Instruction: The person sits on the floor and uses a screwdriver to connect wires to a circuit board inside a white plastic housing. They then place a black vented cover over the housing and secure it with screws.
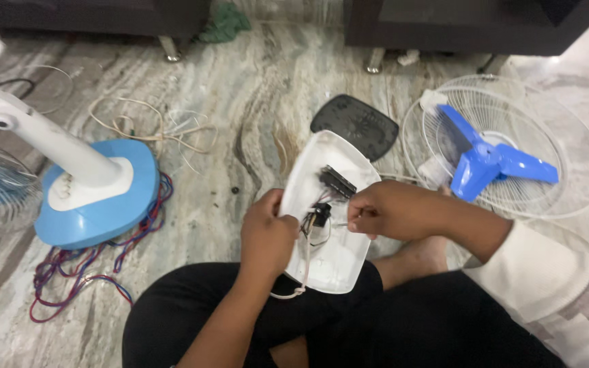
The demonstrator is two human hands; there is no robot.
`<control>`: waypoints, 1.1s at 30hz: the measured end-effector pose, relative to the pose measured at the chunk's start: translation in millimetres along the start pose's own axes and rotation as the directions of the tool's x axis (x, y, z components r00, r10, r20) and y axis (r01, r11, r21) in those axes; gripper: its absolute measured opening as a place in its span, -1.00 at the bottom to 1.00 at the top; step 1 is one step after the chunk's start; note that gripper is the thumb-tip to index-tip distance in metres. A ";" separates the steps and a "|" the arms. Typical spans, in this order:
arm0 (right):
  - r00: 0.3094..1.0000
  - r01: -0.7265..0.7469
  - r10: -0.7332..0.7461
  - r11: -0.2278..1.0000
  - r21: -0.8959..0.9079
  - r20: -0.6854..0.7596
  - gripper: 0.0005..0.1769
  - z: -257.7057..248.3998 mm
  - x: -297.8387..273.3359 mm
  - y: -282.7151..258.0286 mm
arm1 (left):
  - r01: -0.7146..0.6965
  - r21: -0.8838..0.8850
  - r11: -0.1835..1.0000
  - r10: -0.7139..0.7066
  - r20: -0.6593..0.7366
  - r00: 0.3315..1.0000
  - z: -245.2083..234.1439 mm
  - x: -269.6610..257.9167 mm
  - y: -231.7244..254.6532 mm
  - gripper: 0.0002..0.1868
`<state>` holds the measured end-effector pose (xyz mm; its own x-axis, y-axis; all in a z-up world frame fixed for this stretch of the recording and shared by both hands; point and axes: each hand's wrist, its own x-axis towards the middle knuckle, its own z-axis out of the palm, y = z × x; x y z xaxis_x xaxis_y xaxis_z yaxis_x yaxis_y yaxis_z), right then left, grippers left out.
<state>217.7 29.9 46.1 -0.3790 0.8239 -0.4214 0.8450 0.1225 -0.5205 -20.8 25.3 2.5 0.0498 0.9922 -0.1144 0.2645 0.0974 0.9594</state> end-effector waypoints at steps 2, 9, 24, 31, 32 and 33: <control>0.993 0.119 -0.119 0.993 0.005 0.017 -0.77 -17.6 5.8 15.4 | 0.057 -0.291 0.955 -0.059 0.002 0.998 -15.5 10.7 -1.5 -0.50; 0.929 0.347 0.113 0.060 0.936 -0.352 -0.64 -45.8 28.8 93.3 | 0.126 -0.607 0.785 -0.157 0.001 0.988 -56.3 27.1 3.7 -0.46; 0.868 0.332 0.133 0.560 0.759 -0.478 -0.47 7.8 40.8 -2.1 | 0.347 -0.665 0.662 -0.285 0.205 0.936 -71.0 104.4 6.7 -0.61; 0.920 0.305 0.185 0.217 0.927 -0.346 -0.60 49.7 54.6 -38.6 | 0.182 -0.735 0.654 -0.178 0.084 0.980 -64.4 93.9 -15.1 -0.58; 0.920 0.328 0.161 0.186 0.926 -0.358 -0.61 51.8 55.9 -39.6 | 0.186 -0.723 0.665 -0.186 0.082 0.979 -63.7 87.4 -15.5 -0.58; 0.918 0.314 0.190 0.188 0.931 -0.348 -0.62 50.3 59.3 -40.5 | 0.177 -0.709 0.683 -0.173 0.079 0.982 -64.0 86.9 -10.8 -0.57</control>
<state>142.0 45.9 4.8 -0.0555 0.9723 -0.2271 -0.3117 -0.2330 -0.9212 -81.0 115.4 -1.3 0.0795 0.9511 -0.2985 -0.4934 0.2977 0.8173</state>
